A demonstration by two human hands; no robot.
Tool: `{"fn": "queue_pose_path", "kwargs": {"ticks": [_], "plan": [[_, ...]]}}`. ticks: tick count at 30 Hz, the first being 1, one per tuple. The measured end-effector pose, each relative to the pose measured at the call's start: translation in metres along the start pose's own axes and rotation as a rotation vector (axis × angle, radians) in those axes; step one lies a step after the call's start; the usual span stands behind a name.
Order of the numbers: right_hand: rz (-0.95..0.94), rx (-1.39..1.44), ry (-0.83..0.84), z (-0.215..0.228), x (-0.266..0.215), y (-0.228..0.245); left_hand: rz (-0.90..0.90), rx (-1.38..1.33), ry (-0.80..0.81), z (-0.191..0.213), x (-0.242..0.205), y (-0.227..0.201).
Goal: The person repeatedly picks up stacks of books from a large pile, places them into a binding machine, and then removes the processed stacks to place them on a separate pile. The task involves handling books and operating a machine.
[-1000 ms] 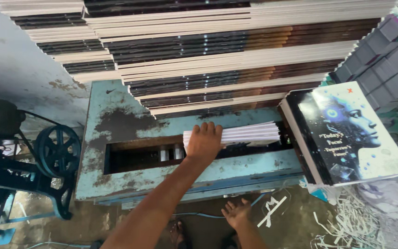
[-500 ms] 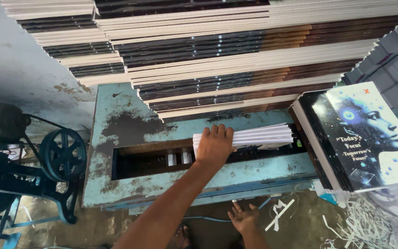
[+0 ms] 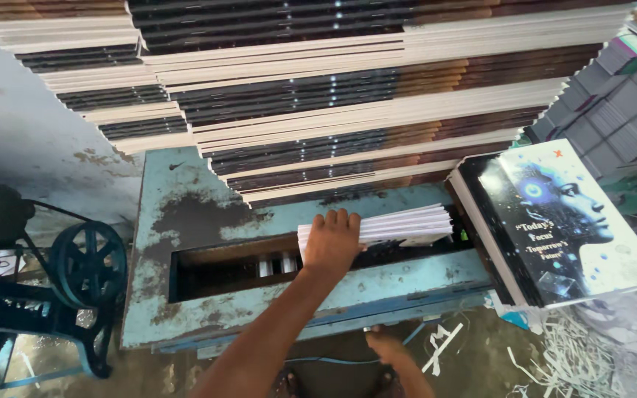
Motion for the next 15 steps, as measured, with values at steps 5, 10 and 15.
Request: {"fn": "queue_pose_path", "kwargs": {"ticks": [5,10,15], "plan": [[0.32,-0.621,0.194,-0.052,-0.111,0.109,0.011,0.01,0.031,-0.003,0.001,0.0],[1.164,-0.902,-0.31,-0.074,-0.277,0.288,0.024,0.023,0.046,-0.007,0.002,0.0],[1.622,-1.439,-0.586,-0.117,-0.325,0.378,0.029,0.042,0.042,-0.005,0.003,0.002]]}}
Point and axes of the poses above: each hand's wrist, its own x-axis towards the middle knuckle, its own z-axis out of the back of the hand, y = z × x, the point moved 9 cm from there along x, towards the middle knuckle, and after that the axes turned 4 degrees about -x, right-handed, at the moved point
